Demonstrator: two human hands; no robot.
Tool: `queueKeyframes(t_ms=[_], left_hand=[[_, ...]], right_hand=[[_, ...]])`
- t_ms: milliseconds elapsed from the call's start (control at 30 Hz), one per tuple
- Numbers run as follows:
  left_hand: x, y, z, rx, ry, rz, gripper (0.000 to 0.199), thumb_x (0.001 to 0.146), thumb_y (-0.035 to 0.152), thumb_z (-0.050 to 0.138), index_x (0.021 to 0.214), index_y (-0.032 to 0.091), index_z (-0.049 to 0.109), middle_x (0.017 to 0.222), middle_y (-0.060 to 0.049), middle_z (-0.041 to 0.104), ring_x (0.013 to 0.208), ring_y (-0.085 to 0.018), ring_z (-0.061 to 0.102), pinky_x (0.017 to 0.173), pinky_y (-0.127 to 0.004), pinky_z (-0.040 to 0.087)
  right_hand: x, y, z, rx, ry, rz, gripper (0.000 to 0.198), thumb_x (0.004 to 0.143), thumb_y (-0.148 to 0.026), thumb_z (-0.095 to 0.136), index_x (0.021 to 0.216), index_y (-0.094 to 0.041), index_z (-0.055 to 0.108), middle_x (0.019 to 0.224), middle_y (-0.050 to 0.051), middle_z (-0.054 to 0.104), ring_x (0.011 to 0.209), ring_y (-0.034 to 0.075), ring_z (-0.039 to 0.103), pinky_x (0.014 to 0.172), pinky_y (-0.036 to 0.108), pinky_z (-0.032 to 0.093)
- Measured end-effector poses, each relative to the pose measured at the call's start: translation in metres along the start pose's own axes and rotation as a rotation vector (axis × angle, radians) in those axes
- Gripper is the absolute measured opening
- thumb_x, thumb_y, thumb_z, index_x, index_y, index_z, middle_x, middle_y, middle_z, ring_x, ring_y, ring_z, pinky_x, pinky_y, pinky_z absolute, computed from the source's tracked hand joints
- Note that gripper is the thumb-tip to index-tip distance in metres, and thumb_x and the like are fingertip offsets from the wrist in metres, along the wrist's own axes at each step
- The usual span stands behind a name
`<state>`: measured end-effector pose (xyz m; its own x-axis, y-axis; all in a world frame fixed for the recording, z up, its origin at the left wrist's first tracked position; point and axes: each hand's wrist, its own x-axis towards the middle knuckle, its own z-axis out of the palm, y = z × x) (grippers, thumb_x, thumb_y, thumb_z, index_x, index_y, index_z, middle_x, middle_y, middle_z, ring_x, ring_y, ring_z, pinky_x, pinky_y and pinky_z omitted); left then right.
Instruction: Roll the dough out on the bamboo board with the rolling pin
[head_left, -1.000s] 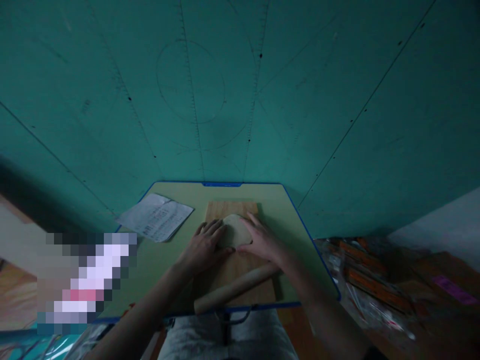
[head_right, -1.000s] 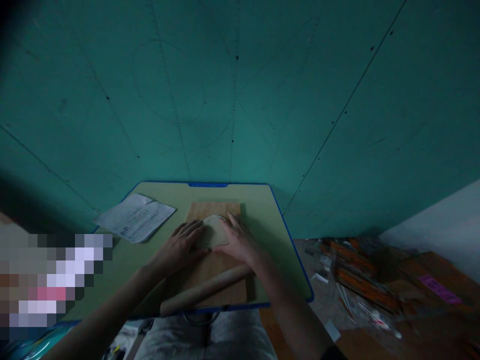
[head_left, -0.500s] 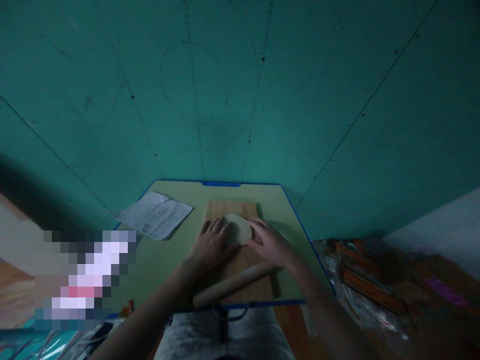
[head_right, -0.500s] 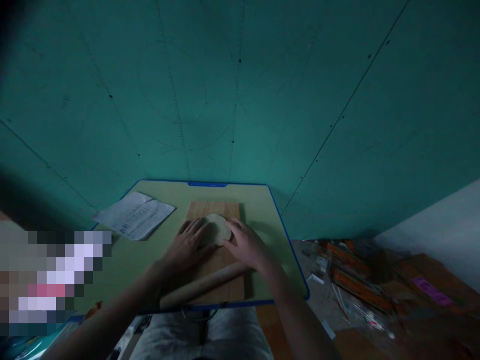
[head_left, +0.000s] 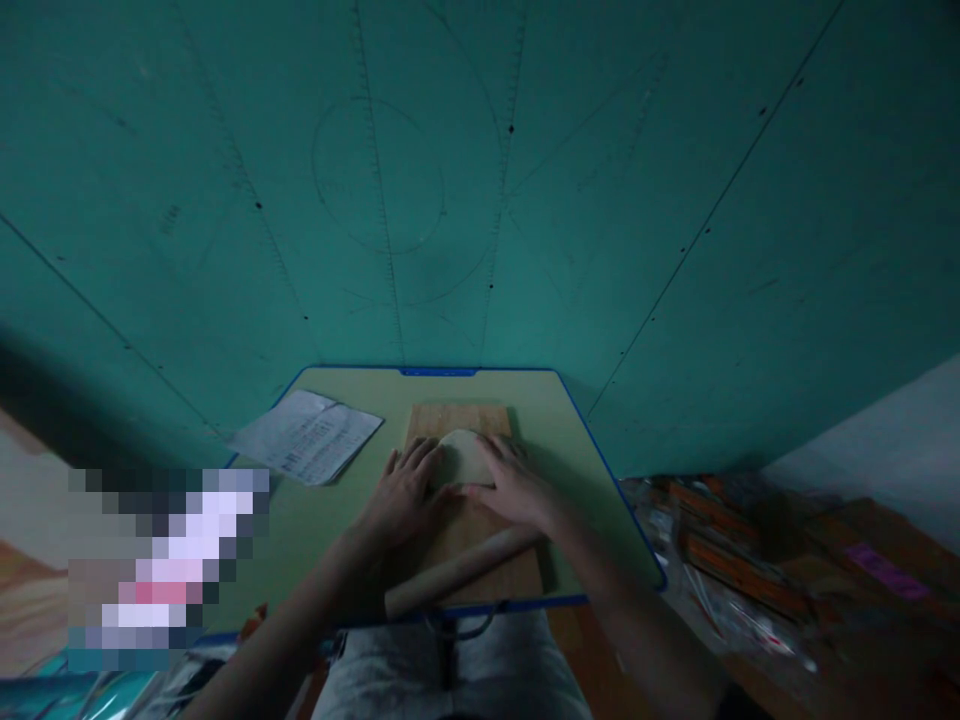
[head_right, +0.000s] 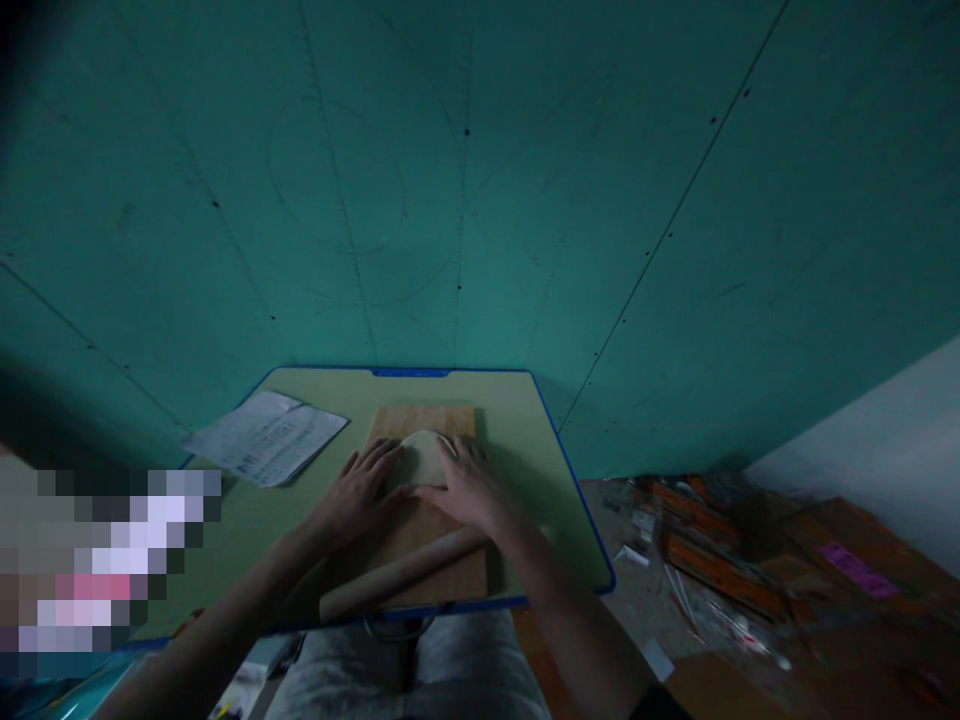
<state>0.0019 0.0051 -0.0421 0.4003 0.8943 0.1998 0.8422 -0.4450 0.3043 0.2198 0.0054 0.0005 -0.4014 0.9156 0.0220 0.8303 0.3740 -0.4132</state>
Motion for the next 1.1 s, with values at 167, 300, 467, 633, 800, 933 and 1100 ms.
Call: queueKeyframes(t_ms=[167, 300, 467, 633, 800, 933, 1100], left_hand=[[-0.003, -0.004, -0.001, -0.027, -0.001, -0.006, 0.052, 0.100, 0.046, 0.041, 0.144, 0.018, 0.044, 0.152, -0.017, 0.048, 0.146, -0.031, 0.035, 0.114, -0.063, 0.031], [-0.002, -0.007, 0.003, -0.023, 0.043, -0.023, 0.049, 0.100, 0.043, 0.041, 0.142, 0.019, 0.046, 0.149, -0.017, 0.050, 0.144, -0.030, 0.039, 0.115, -0.061, 0.032], [0.002, -0.003, -0.001, 0.006, 0.066, -0.012, 0.049, 0.096, 0.038, 0.051, 0.141, 0.020, 0.047, 0.147, -0.016, 0.052, 0.142, -0.031, 0.041, 0.114, -0.058, 0.035], [-0.032, 0.013, -0.028, -0.020, 0.127, 0.027, 0.040, 0.097, 0.027, 0.047, 0.135, 0.018, 0.053, 0.135, -0.016, 0.062, 0.126, -0.028, 0.058, 0.103, -0.047, 0.051], [-0.090, 0.041, -0.034, 0.005, 0.121, 0.135, 0.057, 0.086, 0.039, 0.067, 0.138, 0.024, 0.051, 0.135, -0.014, 0.063, 0.124, -0.032, 0.060, 0.098, -0.048, 0.055], [-0.101, 0.047, -0.018, 0.042, 0.105, 0.189, 0.048, 0.086, 0.029, 0.070, 0.131, 0.022, 0.055, 0.134, -0.013, 0.064, 0.124, -0.031, 0.060, 0.101, -0.048, 0.054], [-0.094, 0.040, -0.012, 0.110, 0.129, 0.214, 0.028, 0.092, 0.020, 0.059, 0.119, 0.021, 0.062, 0.133, -0.010, 0.064, 0.126, -0.030, 0.058, 0.102, -0.047, 0.054]], right_hand=[[0.009, 0.002, 0.001, -0.042, -0.011, 0.036, 0.079, 0.089, -0.053, 0.065, 0.152, -0.014, 0.037, 0.152, 0.021, 0.044, 0.141, 0.037, 0.040, 0.114, 0.051, 0.034], [0.008, 0.004, 0.000, -0.041, 0.005, 0.083, 0.070, 0.097, -0.044, 0.056, 0.154, -0.011, 0.033, 0.151, 0.022, 0.045, 0.141, 0.035, 0.041, 0.115, 0.049, 0.032], [0.009, 0.000, 0.006, -0.049, 0.041, 0.026, 0.072, 0.090, -0.049, 0.064, 0.151, -0.016, 0.041, 0.150, 0.020, 0.047, 0.140, 0.036, 0.041, 0.113, 0.050, 0.035], [-0.008, 0.019, -0.004, 0.008, 0.299, -0.008, 0.035, 0.095, -0.029, 0.052, 0.128, -0.017, 0.060, 0.131, 0.016, 0.063, 0.124, 0.030, 0.056, 0.107, 0.047, 0.042], [-0.049, 0.042, -0.013, 0.221, 0.483, -0.035, 0.021, 0.095, -0.026, 0.043, 0.086, -0.023, 0.061, 0.093, 0.008, 0.070, 0.094, 0.023, 0.065, 0.087, 0.036, 0.051], [-0.069, 0.043, -0.014, 0.301, 0.526, -0.009, 0.016, 0.091, -0.028, 0.045, 0.083, -0.024, 0.059, 0.089, 0.006, 0.070, 0.088, 0.022, 0.066, 0.082, 0.033, 0.051], [-0.076, 0.036, -0.017, 0.338, 0.523, 0.040, 0.017, 0.090, -0.030, 0.045, 0.081, -0.024, 0.057, 0.083, 0.005, 0.071, 0.083, 0.022, 0.067, 0.076, 0.031, 0.050]])
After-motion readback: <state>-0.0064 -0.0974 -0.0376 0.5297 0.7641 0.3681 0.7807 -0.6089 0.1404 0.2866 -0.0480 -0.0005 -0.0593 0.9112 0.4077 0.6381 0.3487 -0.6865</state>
